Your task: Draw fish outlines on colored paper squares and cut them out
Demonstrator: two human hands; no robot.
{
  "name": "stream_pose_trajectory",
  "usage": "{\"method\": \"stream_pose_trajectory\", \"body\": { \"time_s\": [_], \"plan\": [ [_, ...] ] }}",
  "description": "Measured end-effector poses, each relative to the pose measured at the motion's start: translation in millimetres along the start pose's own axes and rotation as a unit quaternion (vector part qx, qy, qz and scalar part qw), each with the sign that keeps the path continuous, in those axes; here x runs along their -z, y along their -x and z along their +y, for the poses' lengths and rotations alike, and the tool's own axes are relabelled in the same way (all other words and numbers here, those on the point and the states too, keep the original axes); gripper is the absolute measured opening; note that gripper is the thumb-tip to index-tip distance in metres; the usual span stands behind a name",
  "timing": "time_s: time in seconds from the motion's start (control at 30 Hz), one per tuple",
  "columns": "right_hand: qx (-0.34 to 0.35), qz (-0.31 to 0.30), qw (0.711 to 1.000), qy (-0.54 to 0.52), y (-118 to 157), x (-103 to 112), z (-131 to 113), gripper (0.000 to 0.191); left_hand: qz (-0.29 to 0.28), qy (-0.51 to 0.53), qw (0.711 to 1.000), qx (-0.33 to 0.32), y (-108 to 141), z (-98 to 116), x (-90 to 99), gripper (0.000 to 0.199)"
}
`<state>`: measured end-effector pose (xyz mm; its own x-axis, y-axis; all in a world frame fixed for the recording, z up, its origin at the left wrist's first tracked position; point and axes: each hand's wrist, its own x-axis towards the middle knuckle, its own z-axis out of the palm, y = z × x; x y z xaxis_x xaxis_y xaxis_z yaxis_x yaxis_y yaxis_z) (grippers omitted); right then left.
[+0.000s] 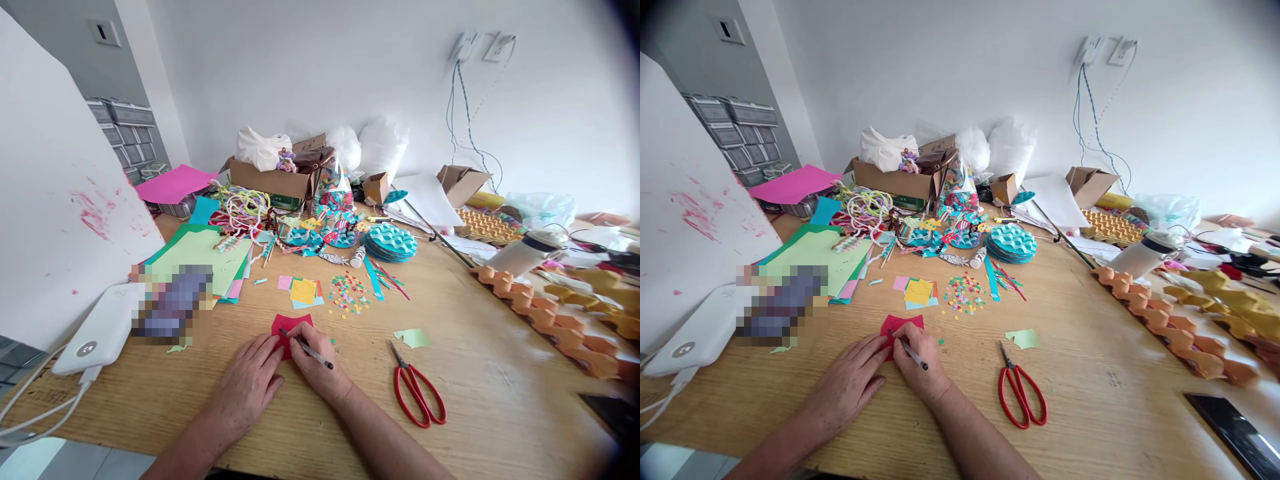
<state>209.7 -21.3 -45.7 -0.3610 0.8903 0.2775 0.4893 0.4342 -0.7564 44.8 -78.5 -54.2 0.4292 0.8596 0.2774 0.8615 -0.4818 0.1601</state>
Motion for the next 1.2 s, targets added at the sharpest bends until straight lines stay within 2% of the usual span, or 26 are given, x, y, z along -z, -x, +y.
{"method": "stream_pose_trajectory", "body": {
  "time_s": [0.1, 0.4, 1.2],
  "plan": [
    [0.002, -0.002, 1.0, 0.0, 0.0, -0.1, 0.1, 0.013, -0.009, -0.012, 1.0, -0.003, -1.0, 0.8, 2.2, 0.038],
    [-0.003, -0.002, 1.0, 0.0, -0.5, -0.1, -1.0, 0.013, 0.011, 0.003, 1.0, -0.002, -1.2, 0.9, 1.7, 0.036],
    [-0.006, -0.006, 1.0, 0.002, 0.2, 0.7, -1.3, 0.013, 0.0, 0.005, 1.0, -0.001, -0.7, 0.6, 1.8, 0.037]
  ]
}}
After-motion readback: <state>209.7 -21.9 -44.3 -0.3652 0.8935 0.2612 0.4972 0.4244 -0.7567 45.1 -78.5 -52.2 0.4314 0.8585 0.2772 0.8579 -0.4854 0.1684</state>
